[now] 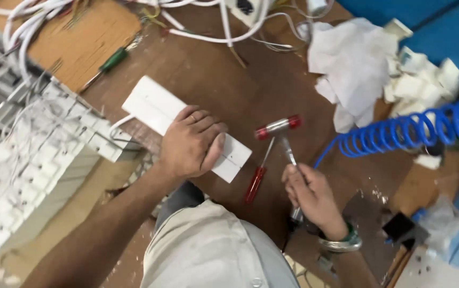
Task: Assembling and securing components inside electronic enclosures using manual and power tools.
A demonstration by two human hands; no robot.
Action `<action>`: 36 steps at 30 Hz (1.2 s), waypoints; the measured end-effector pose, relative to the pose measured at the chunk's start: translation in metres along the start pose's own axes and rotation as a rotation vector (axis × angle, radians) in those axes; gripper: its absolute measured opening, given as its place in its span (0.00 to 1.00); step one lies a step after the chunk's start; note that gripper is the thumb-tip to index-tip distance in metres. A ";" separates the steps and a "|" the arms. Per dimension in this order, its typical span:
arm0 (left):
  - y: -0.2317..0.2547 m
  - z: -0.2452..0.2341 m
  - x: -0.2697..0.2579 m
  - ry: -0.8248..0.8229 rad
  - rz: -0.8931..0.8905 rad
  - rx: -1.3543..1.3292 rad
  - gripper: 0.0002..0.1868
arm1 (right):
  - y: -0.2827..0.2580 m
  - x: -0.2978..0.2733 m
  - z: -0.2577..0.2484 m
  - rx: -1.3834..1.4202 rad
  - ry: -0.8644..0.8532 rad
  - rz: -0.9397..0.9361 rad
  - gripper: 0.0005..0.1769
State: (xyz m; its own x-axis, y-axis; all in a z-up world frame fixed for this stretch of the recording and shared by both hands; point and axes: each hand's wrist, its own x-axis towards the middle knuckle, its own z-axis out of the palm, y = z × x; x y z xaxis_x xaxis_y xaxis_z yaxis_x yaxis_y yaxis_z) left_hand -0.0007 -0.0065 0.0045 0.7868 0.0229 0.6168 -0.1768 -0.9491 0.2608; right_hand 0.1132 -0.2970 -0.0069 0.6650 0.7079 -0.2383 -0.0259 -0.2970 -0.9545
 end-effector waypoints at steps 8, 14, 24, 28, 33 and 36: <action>0.001 0.007 -0.007 0.087 0.015 -0.067 0.19 | -0.038 0.037 -0.035 -0.375 -0.276 -0.059 0.19; -0.008 0.016 0.010 0.106 0.054 -0.095 0.19 | -0.037 0.050 -0.033 -0.217 -0.228 -0.049 0.24; -0.015 0.017 0.008 0.066 0.073 -0.184 0.18 | -0.049 0.032 0.000 -0.468 0.099 0.191 0.20; -0.017 0.010 0.006 0.063 0.068 -0.218 0.19 | -0.037 0.039 0.031 -0.608 0.424 0.252 0.15; -0.026 0.005 0.009 -0.043 0.107 -0.321 0.16 | 0.026 0.024 0.043 -1.283 0.626 0.285 0.20; -0.040 -0.007 0.009 -0.096 0.219 -0.370 0.12 | 0.025 0.026 0.063 -0.629 0.624 0.183 0.16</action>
State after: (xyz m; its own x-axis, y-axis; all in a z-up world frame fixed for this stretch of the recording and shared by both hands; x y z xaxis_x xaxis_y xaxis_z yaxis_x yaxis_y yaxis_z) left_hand 0.0088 0.0338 0.0048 0.7554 -0.2117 0.6201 -0.5313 -0.7517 0.3906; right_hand 0.0829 -0.2461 -0.0480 0.9792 0.1935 -0.0618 0.1199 -0.7962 -0.5931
